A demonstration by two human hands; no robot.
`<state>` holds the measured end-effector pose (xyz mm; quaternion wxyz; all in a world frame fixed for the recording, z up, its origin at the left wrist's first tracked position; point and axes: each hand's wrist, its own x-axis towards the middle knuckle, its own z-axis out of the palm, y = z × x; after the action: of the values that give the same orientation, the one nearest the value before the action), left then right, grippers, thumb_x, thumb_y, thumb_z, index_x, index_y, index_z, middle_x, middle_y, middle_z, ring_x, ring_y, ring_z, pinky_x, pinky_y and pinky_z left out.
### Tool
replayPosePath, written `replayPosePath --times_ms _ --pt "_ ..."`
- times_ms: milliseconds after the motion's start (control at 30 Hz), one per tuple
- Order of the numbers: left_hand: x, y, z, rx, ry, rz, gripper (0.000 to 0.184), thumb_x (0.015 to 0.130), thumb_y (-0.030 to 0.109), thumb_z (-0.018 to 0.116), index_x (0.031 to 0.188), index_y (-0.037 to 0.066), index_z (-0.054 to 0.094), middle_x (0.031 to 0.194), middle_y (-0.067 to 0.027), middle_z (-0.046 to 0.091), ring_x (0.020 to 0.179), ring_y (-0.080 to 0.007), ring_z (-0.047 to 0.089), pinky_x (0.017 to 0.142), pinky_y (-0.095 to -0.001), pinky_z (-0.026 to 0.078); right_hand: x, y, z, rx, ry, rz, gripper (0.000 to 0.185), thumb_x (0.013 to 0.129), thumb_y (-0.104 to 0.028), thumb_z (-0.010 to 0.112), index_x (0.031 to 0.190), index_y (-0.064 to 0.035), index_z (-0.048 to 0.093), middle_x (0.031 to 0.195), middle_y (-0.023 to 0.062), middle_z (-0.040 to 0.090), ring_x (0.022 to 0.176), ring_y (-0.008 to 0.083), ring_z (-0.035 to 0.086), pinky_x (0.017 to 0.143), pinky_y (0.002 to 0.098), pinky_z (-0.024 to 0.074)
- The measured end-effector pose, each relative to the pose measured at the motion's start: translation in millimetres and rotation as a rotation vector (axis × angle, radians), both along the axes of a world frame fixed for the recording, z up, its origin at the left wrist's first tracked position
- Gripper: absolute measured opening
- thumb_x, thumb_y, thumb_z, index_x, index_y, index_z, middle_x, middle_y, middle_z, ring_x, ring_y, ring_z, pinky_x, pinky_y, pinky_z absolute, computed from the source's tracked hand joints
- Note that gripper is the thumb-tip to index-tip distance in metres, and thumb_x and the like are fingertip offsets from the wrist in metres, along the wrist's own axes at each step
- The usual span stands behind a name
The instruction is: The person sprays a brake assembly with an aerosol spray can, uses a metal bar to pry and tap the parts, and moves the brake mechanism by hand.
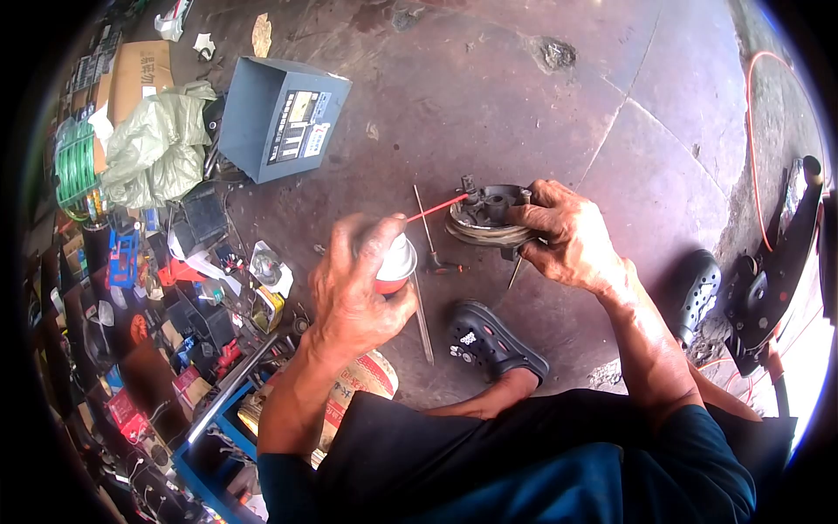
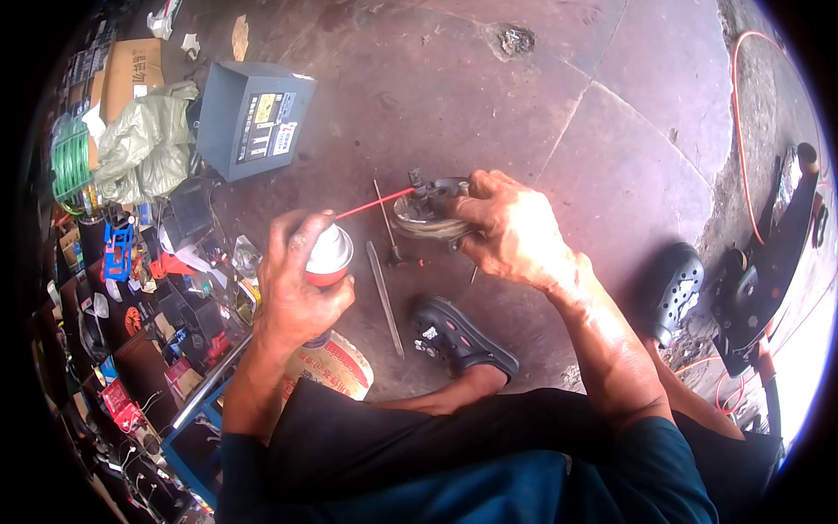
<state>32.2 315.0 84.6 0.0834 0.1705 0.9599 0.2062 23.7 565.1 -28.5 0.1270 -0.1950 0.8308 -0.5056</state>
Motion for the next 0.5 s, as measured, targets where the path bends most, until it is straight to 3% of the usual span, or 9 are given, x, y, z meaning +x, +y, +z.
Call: replayPosePath --times_ms 500 --pt "-0.6 1.2 -0.9 -0.025 0.016 -0.013 0.073 0.055 -0.001 0.074 0.124 0.01 0.054 0.113 -0.0158 0.053 0.094 -0.0369 0.062 0.074 -0.0428 0.053 1.4 0.1 -0.4 -0.015 0.02 -0.007 0.041 0.06 -0.004 0.069 0.101 -0.0076 0.069 0.084 0.0111 0.056 0.08 0.0305 0.057 0.069 0.0401 0.0491"
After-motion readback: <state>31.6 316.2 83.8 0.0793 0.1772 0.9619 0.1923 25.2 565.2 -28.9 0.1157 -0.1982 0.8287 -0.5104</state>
